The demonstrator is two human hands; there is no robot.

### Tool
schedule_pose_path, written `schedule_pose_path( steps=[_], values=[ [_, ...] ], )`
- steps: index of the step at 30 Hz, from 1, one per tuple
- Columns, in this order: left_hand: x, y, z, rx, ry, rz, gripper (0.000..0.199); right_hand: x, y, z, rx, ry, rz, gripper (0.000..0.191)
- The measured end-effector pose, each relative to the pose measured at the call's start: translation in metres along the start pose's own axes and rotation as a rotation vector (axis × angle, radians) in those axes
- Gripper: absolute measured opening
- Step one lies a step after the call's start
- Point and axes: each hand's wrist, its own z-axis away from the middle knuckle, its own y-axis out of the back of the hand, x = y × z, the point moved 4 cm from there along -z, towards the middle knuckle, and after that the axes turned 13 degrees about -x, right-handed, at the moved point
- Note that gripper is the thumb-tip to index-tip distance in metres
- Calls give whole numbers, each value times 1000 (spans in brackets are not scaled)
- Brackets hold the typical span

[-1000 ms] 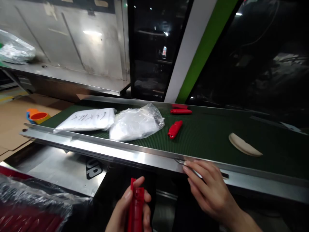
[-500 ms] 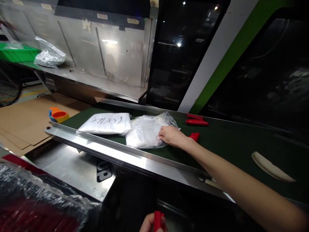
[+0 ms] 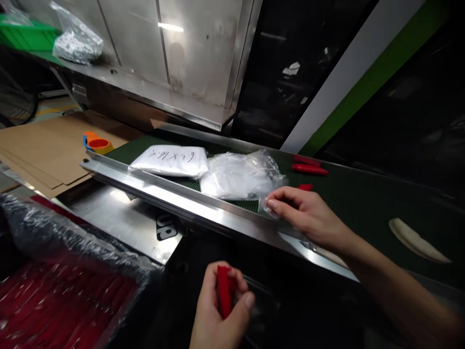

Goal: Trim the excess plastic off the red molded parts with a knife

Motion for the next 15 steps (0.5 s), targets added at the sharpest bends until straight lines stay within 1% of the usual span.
schedule_pose_path(
  steps=[2, 4, 6, 8, 10, 12, 15],
  values=[
    [16, -9, 1, -19, -108, -95, 36, -13, -29, 27, -40, -33, -134, 22],
    [22, -14, 0, -37, -168, -155, 38, -18, -59, 50, -92, -85, -312, 19],
    [17, -12, 1, -24, -150, -205, 35, -14, -86, 67, -120, -144, -470, 18],
    [6, -7, 3, 22, -81, -268, 28, -6, -106, 80, -116, -192, -547, 20],
    [-6, -3, 7, 44, 3, -348, 25, 4, -117, 91, -45, -215, -534, 19],
    [-15, 0, 9, 33, 79, -427, 28, 13, -120, 101, 89, -204, -441, 15],
    [-19, 0, 7, 24, 108, -521, 29, 18, -117, 114, 285, -150, -311, 8]
  ],
)
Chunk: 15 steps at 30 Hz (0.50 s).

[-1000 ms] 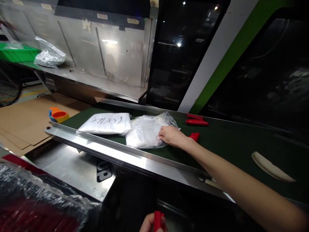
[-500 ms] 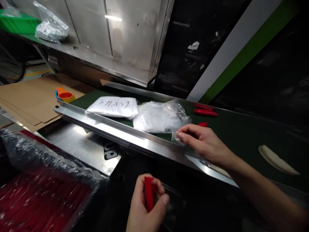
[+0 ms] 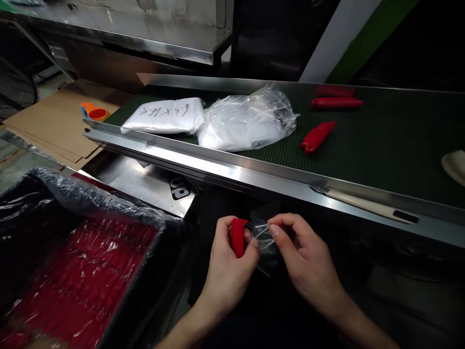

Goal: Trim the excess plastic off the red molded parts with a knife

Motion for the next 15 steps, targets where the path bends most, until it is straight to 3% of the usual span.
schedule_pose_path(
  steps=[2, 4, 8, 11, 13, 15],
  values=[
    [2, 1, -3, 24, -17, -49, 28, -2, 6, 5, 86, 72, 31, 11],
    [6, 0, -5, 18, -44, -126, 33, -9, 11, 6, 72, 162, 64, 17],
    [9, -10, -3, -136, -140, -445, 48, -18, 9, -2, -260, 120, 71, 31],
    [4, -15, 1, -159, -179, -579, 52, -19, 11, -7, -340, 63, 26, 9],
    [3, -14, 1, -137, -193, -590, 56, -17, 21, -7, -248, 75, 1, 11],
    [4, -9, -2, -107, -197, -575, 56, -12, 42, 0, 7, 63, 12, 6]
  ],
)
